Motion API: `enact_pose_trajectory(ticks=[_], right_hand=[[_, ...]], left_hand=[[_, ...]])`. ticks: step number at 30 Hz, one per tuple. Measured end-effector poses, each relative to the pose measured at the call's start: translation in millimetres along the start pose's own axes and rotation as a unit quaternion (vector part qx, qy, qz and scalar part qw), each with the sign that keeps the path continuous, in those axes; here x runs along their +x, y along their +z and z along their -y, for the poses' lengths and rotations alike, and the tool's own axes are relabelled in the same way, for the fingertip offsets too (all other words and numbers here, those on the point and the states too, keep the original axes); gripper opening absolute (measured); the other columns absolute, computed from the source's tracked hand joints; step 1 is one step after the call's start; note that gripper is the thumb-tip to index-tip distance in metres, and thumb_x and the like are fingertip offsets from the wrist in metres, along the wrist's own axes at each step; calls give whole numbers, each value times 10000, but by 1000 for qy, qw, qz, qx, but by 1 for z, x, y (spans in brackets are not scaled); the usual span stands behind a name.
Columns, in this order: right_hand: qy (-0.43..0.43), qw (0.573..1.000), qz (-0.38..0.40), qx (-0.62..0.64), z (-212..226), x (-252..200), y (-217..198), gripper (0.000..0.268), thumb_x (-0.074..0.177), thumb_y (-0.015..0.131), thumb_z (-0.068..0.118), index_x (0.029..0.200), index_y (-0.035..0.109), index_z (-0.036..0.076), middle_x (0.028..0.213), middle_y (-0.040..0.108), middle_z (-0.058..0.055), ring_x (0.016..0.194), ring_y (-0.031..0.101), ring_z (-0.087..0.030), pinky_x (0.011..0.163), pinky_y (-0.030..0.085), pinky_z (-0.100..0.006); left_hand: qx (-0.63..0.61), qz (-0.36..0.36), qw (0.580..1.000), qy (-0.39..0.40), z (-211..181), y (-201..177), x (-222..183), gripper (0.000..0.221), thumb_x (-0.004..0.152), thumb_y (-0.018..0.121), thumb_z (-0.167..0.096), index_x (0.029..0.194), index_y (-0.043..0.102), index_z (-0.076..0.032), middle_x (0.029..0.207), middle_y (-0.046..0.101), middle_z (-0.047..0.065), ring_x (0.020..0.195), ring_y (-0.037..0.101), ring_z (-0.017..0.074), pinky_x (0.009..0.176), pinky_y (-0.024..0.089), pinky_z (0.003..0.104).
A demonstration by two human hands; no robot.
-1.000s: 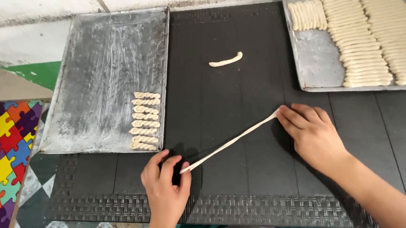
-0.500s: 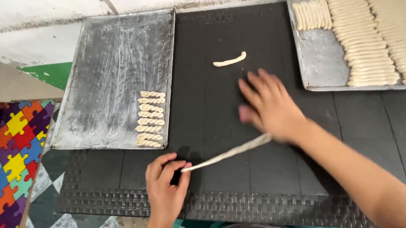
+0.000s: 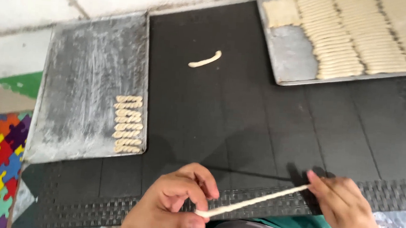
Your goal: Greasing a baking tray and then rolling and twisting small pieces of dough into breadsticks and arranging them on the tray.
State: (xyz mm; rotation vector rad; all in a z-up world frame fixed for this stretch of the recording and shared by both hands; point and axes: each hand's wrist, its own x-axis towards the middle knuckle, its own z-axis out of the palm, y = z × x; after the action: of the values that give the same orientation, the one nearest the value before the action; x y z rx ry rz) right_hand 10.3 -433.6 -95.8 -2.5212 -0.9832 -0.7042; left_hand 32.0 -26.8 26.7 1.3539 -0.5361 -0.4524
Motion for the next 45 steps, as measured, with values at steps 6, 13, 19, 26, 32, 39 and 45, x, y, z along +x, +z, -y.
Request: enact_pose_trajectory(ticks=[6, 13, 19, 26, 32, 39, 45], right_hand=[[256, 957, 109, 82, -42, -42, 6, 257, 982, 611, 302, 1125, 767, 157, 1085, 708, -26, 997, 718, -192, 902, 595, -360], [408, 845, -129, 320, -37, 21, 3, 120, 1012, 740, 28, 1124, 717, -9, 1005, 699, -142, 952, 655, -171, 916, 512, -239], [42, 984, -35, 169, 37, 108, 19, 256, 951, 597, 59, 1104, 766, 175, 1172, 712, -19, 1026, 664, -228, 899, 501, -372], [2, 933, -20, 360, 85, 143, 35, 239, 986, 697, 162, 1213, 698, 87, 1074, 678, -67, 970, 686, -246, 861, 601, -357], [274, 776, 94, 560, 87, 134, 62, 271, 880, 823, 51, 892, 561, 116, 850, 612, -40, 716, 608, -135, 620, 524, -275], [192, 833, 135, 502, 88, 176, 77, 311, 830, 845, 51, 739, 564, 148, 798, 615, 0, 649, 541, -104, 585, 432, -261], [173, 733, 216, 621, 79, 263, 115, 252, 899, 711, -42, 1082, 832, 83, 1051, 709, -112, 770, 711, -145, 750, 597, -290]], left_hand=[[-151, -68, 982, 89, 10, -1, -3, 221, 1052, 707, -308, 1002, 664, -97, 1125, 601, 81, 951, 621, 164, 867, 493, 292], [-347, -224, 910, 48, 80, -1, -28, 228, 827, 728, -42, 1006, 605, 26, 969, 609, 169, 821, 652, 310, 795, 538, 404], [-87, -267, 957, -69, 85, 41, 0, 125, 971, 749, -122, 948, 733, 0, 821, 775, 120, 748, 723, 162, 730, 612, 294], [-54, -243, 965, -81, 89, 36, 1, 221, 1014, 706, -211, 998, 770, 0, 827, 783, 118, 770, 757, 161, 723, 632, 280], [102, -236, 964, -66, 65, 25, 1, 118, 1042, 661, -166, 995, 707, -68, 772, 743, 48, 650, 742, 108, 642, 584, 248], [55, -106, 985, -121, 66, -15, -19, 87, 1132, 509, -193, 1083, 495, -123, 918, 813, 96, 900, 793, 141, 822, 570, 268], [28, -282, 959, 6, 64, -102, -20, 567, 1021, 676, -66, 1546, 463, -60, 961, 746, 63, 957, 746, 149, 929, 583, 299]])
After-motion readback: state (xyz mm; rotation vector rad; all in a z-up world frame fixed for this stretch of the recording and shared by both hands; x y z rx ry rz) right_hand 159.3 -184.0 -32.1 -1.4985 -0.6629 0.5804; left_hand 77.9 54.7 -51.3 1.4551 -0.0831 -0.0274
